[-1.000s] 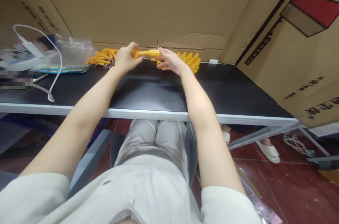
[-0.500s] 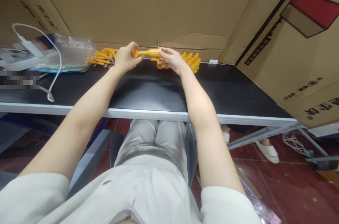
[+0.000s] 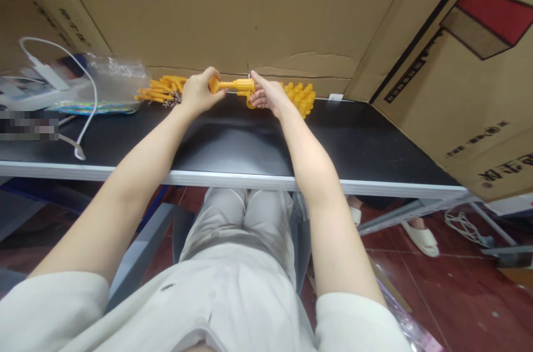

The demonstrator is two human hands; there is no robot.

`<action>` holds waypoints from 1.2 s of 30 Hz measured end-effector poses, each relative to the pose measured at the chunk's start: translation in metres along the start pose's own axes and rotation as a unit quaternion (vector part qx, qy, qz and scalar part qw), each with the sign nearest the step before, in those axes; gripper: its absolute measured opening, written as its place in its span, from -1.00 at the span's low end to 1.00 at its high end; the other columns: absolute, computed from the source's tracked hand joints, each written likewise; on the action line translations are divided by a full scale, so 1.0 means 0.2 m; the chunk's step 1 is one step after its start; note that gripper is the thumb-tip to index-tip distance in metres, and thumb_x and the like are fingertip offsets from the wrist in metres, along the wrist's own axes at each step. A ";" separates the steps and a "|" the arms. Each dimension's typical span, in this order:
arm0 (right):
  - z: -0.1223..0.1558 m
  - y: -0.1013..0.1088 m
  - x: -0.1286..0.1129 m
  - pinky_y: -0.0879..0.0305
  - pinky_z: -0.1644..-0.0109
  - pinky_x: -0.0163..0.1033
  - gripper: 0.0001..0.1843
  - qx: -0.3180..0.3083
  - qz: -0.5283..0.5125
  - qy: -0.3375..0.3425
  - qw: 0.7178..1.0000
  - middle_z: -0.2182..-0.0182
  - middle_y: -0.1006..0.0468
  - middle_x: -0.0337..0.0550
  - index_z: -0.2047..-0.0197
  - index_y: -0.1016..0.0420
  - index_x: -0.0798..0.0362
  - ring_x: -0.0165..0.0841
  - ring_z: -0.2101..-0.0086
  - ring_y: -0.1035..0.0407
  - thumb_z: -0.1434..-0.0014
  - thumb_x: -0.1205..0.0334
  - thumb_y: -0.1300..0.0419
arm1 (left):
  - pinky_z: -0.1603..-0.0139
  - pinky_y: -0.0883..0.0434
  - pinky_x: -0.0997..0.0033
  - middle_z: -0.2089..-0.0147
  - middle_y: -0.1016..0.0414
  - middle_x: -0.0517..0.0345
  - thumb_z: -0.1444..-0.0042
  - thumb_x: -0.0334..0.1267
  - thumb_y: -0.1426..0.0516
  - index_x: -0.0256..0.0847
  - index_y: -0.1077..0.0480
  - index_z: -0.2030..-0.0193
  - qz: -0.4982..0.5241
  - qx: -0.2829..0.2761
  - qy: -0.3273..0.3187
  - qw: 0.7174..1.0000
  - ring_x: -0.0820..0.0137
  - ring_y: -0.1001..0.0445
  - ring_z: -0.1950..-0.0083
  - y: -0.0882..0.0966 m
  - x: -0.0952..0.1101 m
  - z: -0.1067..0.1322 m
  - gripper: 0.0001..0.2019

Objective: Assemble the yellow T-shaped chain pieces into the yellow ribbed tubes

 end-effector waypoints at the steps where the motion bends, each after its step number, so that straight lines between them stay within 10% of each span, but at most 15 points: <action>1: -0.01 0.00 0.01 -0.38 0.49 -0.33 -0.25 0.001 0.001 -0.002 1.000 0.61 -0.52 -0.28 0.27 -0.46 -0.03 -0.41 0.61 -0.43 -0.16 -0.63 -0.31 | -0.26 -0.49 0.07 -0.03 -0.68 -0.03 -0.24 -0.07 -0.22 0.01 -0.50 -0.27 -0.001 -0.001 0.000 1.000 -0.02 -0.61 -0.19 0.00 0.00 0.00 -0.54; 21: -0.01 -0.02 0.03 -0.39 0.47 -0.29 -0.28 -0.003 0.001 -0.049 0.999 0.64 -0.45 -0.31 0.21 -0.42 -0.07 -0.32 0.56 -0.50 -0.17 -0.61 -0.32 | -0.28 -0.49 0.07 -0.05 -0.69 -0.06 -0.24 -0.07 -0.21 0.02 -0.50 -0.29 0.003 -0.006 -0.006 1.000 -0.04 -0.62 -0.21 -0.02 0.00 0.00 -0.53; 31: -0.01 -0.03 0.04 -0.55 0.27 -0.31 -0.62 0.020 -0.090 -0.061 0.994 0.41 -0.59 -0.23 0.19 -0.42 -0.05 -0.38 0.41 -0.55 -0.40 -0.17 -0.33 | -0.37 -0.45 0.04 -0.30 -0.60 -0.09 -0.23 -0.17 -0.23 0.03 -0.24 -0.60 0.024 -0.047 -0.018 0.998 -0.04 -0.58 -0.32 -0.05 -0.03 0.00 -0.23; 36: -0.09 -0.01 0.01 -0.56 0.14 -0.30 -0.77 0.106 -0.001 0.059 0.993 0.33 -0.62 -0.25 0.18 -0.50 -0.03 -0.36 0.28 -0.61 -0.32 0.05 -0.41 | -0.38 -0.45 -0.14 -0.44 -0.48 -0.22 -0.20 -0.18 -0.21 0.04 -0.13 -0.67 -0.001 -0.049 0.041 0.998 -0.17 -0.53 -0.39 -0.08 -0.14 -0.02 -0.12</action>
Point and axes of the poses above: each hand's wrist, its own z-axis away from the middle knuckle, its own y-axis out of the back of the hand, x = y × z, the point moved 6 cm from there along -z, towards the middle knuckle
